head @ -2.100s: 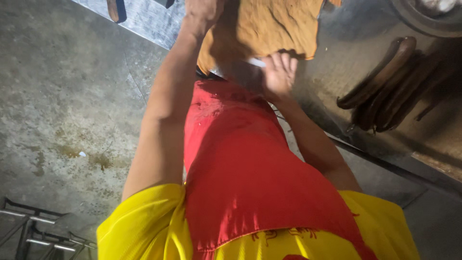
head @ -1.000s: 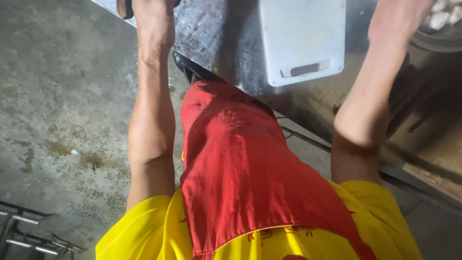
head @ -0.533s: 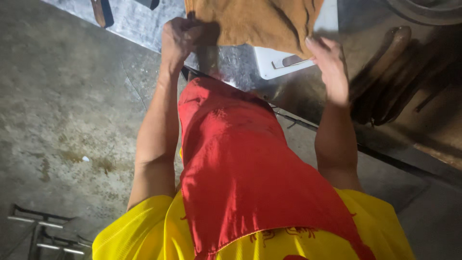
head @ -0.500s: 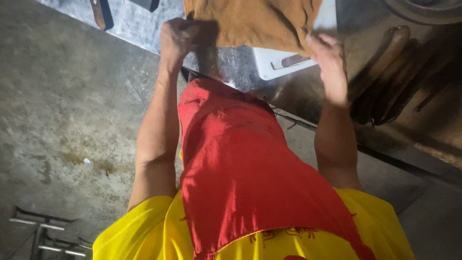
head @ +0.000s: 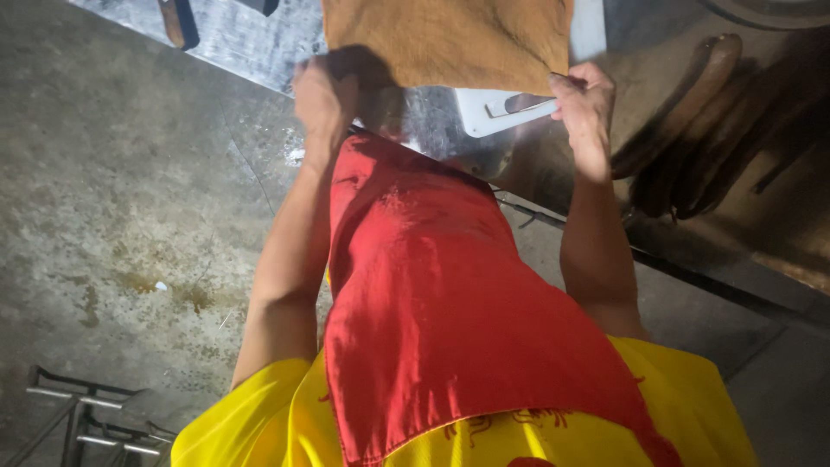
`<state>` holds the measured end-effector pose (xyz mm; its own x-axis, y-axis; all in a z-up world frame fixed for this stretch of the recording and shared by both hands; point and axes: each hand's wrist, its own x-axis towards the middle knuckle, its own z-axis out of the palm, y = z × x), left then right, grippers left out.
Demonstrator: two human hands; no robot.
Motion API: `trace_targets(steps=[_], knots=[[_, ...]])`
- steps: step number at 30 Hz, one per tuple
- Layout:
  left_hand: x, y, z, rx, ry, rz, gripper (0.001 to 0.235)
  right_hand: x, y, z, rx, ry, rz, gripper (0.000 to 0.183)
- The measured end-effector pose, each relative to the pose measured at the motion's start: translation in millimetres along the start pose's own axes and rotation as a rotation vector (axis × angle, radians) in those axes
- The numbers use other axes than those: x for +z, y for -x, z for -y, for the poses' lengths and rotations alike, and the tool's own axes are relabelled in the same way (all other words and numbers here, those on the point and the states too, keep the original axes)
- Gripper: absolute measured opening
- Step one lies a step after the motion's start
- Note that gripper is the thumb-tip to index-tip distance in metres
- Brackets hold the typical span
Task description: The person sharpens a knife on a whetstone, wipes the surface with a cloth, and then peels a clove of garlic by hand and with the knife.
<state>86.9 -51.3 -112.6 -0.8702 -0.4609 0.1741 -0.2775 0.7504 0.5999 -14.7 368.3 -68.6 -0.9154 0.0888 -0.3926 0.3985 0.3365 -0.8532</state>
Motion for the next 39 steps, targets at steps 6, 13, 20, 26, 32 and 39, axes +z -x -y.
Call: trace_targets(steps=[6, 13, 20, 26, 32, 39], knots=[[30, -85, 79, -0.344, 0.095, 0.311, 0.026, 38, 31, 14, 0.027, -0.337, 0.191, 0.028], [8, -61, 38, 0.077, -0.552, -0.429, 0.054, 95, 69, -35, -0.082, -0.159, 0.105, 0.027], [10, 49, -162, 0.591, 0.088, 0.587, 0.068, -17, 8, -67, -0.314, -0.443, -0.426, 0.027], [77, 50, -162, 0.452, -0.152, 0.468, 0.074, -21, -17, -10, 0.099, 0.091, -0.346, 0.030], [74, 42, -139, 0.498, 0.070, 0.451, 0.084, -38, -40, -18, 0.262, 0.086, -0.272, 0.047], [47, 33, -137, 0.352, 0.377, 0.406, 0.080, -40, -13, 6, 0.231, -0.666, 0.200, 0.040]])
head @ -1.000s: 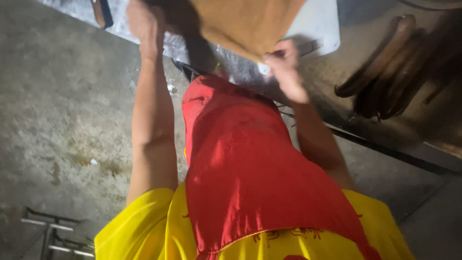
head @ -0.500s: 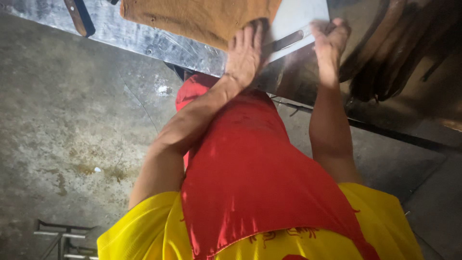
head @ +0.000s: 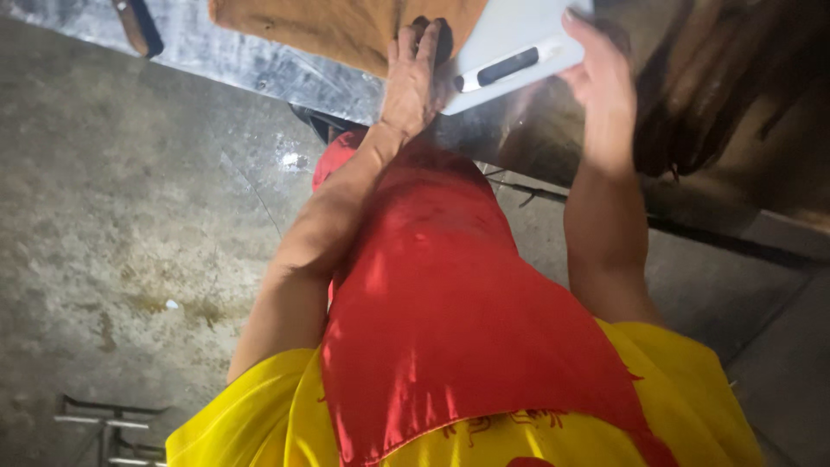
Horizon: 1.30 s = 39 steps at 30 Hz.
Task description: The person sharpens a knife on a whetstone, wipes the surface with a cloth, and then peels a clove of garlic by hand and with the knife.
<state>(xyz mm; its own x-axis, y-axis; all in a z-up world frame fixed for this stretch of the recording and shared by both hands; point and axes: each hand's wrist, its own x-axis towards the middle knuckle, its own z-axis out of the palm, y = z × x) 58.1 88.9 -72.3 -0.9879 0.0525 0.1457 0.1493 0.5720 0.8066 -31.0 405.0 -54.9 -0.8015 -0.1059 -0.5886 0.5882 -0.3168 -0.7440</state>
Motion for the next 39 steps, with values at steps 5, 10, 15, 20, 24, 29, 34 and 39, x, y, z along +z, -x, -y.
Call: trace_targets(steps=[5, 10, 15, 20, 24, 29, 34, 39], knots=[[-7, -2, 28, -0.112, 0.193, -0.144, 0.067, 78, 64, 9, -0.518, 0.008, -0.059, 0.024], [3, 10, 28, -0.036, 0.346, -0.173, 0.069, 112, 77, 83, -1.186, 0.366, -0.169, 0.017], [34, -18, -9, -0.025, 0.132, 0.170, 0.079, 96, 93, 121, -1.256, 0.687, -0.079, 0.020], [46, -17, -34, 0.150, 0.165, 0.402, 0.066, 81, 89, 121, -1.136, 0.612, -0.136, 0.023], [-14, 3, -6, -0.289, 1.072, 0.310, 0.053, 65, 75, 111, -0.989, 0.420, -0.206, 0.026], [-131, 28, 32, -0.318, 1.682, -0.281, 0.056, 70, 54, 66, -0.735, 0.014, -0.205, 0.030], [-168, 37, 64, -0.533, 1.212, -0.471, 0.033, 86, 7, 12, -0.282, -0.166, 0.037, 0.026], [-154, 42, 76, -0.549, 0.861, -0.511, 0.034, 70, -70, -28, -0.166, -0.142, 0.086, 0.029]])
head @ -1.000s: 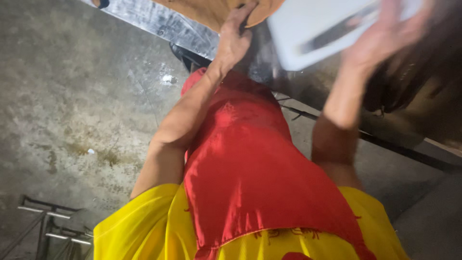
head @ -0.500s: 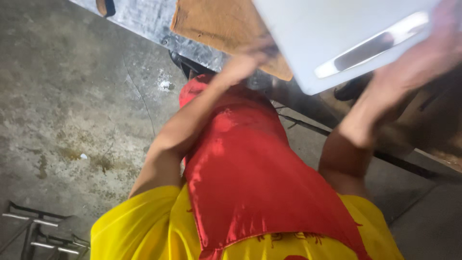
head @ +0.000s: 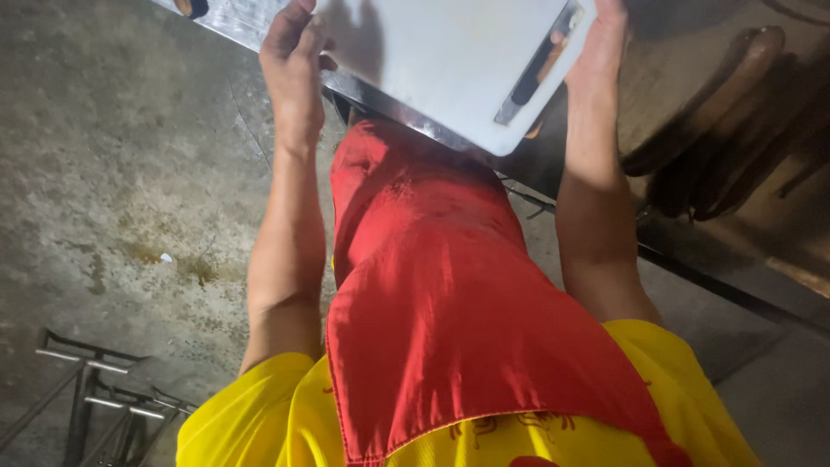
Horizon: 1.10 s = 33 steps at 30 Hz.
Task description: The person sharpens a knife on a whetstone, wipes the surface with a cloth, and then peels a clove of garlic by hand and with the knife.
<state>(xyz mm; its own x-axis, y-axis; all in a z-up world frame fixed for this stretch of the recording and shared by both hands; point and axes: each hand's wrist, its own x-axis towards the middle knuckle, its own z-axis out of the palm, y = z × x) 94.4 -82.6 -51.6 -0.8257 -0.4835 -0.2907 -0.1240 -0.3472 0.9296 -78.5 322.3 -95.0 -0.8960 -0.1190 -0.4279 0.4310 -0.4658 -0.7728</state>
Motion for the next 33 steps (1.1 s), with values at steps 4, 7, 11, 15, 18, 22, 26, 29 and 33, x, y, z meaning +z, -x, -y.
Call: trace_targets(steps=[4, 7, 11, 15, 18, 22, 26, 29, 33], knots=[[-9, -16, 31, 0.559, -0.999, -0.172, 0.036, -1, -26, -10, 0.089, 0.200, -0.176, 0.023], [-20, -15, 42, 0.397, -0.769, -0.038, 0.048, -6, -23, -7, 0.061, 0.307, -0.073, 0.026], [-15, -25, 39, 0.229, -0.752, -0.106, 0.055, -20, -35, -19, -0.050, 0.267, 0.006, 0.032], [-4, -20, 48, 0.238, -0.745, -0.232, 0.061, -29, -36, -42, -0.115, 0.359, -0.182, 0.031], [8, -3, 64, 0.240, -0.665, -0.276, 0.074, -25, -26, -46, -0.262, 0.448, -0.170, 0.035], [27, 11, 86, 0.110, -0.759, -0.269, 0.087, -17, -6, -47, -0.417, 0.645, -0.068, 0.034], [18, 5, 101, 0.210, -0.676, -0.246, 0.088, -2, 18, -29, -0.664, 1.127, -0.093, 0.050], [15, 0, 100, 0.237, -0.566, -0.237, 0.086, 29, 36, -26, -0.641, 1.573, -0.219, 0.072], [14, -4, 60, 0.110, -0.438, -0.174, 0.075, 31, 53, -26, -0.284, 1.563, -0.361, 0.072]])
